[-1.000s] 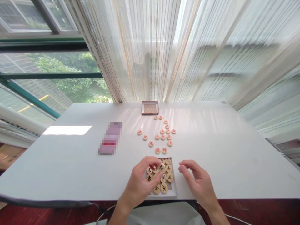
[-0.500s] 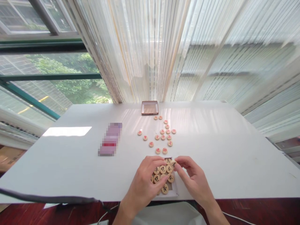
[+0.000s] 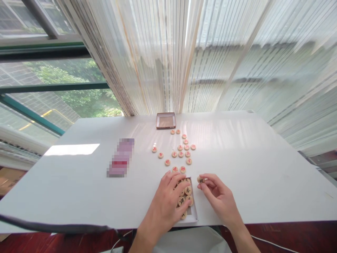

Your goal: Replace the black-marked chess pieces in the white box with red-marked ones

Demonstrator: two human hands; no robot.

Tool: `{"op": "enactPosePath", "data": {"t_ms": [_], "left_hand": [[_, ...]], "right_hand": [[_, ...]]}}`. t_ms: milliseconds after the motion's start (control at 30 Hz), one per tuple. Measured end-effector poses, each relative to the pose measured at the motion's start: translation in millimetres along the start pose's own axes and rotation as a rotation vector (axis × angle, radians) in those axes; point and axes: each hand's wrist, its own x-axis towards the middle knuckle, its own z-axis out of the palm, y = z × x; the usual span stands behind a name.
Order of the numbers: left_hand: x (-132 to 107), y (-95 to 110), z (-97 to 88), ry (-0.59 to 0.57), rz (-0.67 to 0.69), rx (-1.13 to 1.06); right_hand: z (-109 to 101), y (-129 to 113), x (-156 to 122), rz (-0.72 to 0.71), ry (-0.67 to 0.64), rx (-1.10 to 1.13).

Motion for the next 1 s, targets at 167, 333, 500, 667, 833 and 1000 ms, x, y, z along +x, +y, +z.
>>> {"op": "enactPosePath", "data": {"t_ms": [167, 333, 500, 667, 833, 1000], "left_hand": [[2.1, 1.9, -4.5, 0.049, 0.013, -0.007], [1.6, 7.1, -10.4, 0.092, 0.008, -0.098], [-1.1, 11.3, -10.0, 0.094, -0.021, -0.233], [-3.1, 11.5, -7.8, 0.112, -0.038, -0.272], [-7.1, 9.8, -9.7, 0.086, -0.078, -0.272], [-9.4, 6.2, -12.2, 0.097, -0.106, -0.279]], "right_hand": [[-1.7, -1.2, -2.0, 0.020, -0.026, 0.027], [0.8, -16.0, -4.7, 0.007, -0.065, 0.071], [8.0, -30.3, -7.6, -0.005, -0.121, 0.068], [14.6, -37.2, -9.1, -0.009, -0.154, 0.032], [16.7, -35.8, -10.5, 0.027, -0.167, 0.016], [17.1, -33.7, -11.0, 0.041, -0.166, 0.043]]}}
